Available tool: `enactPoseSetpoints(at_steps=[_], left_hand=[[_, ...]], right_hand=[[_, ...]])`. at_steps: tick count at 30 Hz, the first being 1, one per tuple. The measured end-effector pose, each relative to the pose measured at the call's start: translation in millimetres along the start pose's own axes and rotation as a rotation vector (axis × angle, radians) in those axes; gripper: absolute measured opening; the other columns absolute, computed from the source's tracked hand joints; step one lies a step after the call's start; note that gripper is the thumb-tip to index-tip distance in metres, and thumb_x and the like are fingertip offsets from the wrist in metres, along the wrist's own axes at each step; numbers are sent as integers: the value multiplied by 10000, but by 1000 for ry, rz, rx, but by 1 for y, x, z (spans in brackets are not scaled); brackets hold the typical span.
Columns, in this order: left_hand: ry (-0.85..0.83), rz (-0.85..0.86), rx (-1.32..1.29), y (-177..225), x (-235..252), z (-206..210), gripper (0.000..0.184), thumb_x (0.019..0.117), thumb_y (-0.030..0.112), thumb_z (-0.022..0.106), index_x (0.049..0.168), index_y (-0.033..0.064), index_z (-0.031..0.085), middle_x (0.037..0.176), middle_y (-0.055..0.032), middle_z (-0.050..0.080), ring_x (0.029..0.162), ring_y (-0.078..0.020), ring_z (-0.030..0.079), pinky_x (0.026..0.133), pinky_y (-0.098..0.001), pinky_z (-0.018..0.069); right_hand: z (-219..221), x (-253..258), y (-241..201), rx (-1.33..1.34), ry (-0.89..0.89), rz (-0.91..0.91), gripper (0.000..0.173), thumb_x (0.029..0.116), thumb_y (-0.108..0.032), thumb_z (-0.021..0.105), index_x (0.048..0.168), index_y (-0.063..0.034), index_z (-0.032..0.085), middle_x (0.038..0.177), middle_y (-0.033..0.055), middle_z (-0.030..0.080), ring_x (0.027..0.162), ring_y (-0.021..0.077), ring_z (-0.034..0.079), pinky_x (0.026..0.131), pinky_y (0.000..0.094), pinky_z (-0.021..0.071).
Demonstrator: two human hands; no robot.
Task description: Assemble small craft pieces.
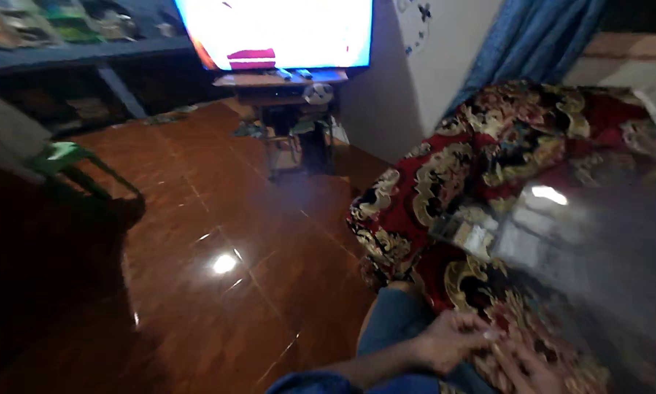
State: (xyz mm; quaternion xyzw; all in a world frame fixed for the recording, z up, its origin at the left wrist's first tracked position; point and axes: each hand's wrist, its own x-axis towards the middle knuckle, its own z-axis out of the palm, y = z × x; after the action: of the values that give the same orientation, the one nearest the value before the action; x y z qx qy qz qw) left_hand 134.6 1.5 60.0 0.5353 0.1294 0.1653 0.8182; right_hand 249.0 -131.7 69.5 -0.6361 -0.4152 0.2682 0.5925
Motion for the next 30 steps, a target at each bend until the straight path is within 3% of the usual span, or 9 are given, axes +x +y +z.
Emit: enactPoseSetpoints(at_steps=[5,11,18,24,30], left_hand=[[62,-91,-153,25,-2,10,145,1058,99,488,1056,60,627,940,21,673,850,-91,669,814,-310,585],[85,-82,-243,28,-4,2,180,1047,67,471,1013,80,647,946,25,691,858,-77,673,812,-280,578],[87,-69,-203,27,-9,-11,173,1018,51,527,983,73,694,917,16,705,820,-78,677,775,-271,581],[38,55,-58,26,-11,-26,163,957,5,595,946,89,735,985,31,725,923,-62,683,838,-270,578],[-24,89,-52,25,-14,-34,157,967,26,612,959,93,753,1019,22,732,948,-63,680,835,-261,572]], right_hand=[[11,8,-22,-43,111,-15,122,963,-82,625,924,-20,722,731,-70,715,585,-21,630,565,163,557],[24,11,-21,42,133,-127,92,946,-75,672,945,-13,740,763,-57,738,582,-24,636,554,148,554],[32,10,-19,48,95,-114,101,953,-108,675,908,-28,719,765,-59,735,580,-30,633,549,140,546],[35,6,-21,121,28,-53,106,966,-118,656,891,-57,697,748,-72,720,589,-17,640,556,160,556],[36,5,-17,192,-10,-53,116,979,-132,645,879,-86,681,731,-79,708,585,-6,637,552,169,552]])
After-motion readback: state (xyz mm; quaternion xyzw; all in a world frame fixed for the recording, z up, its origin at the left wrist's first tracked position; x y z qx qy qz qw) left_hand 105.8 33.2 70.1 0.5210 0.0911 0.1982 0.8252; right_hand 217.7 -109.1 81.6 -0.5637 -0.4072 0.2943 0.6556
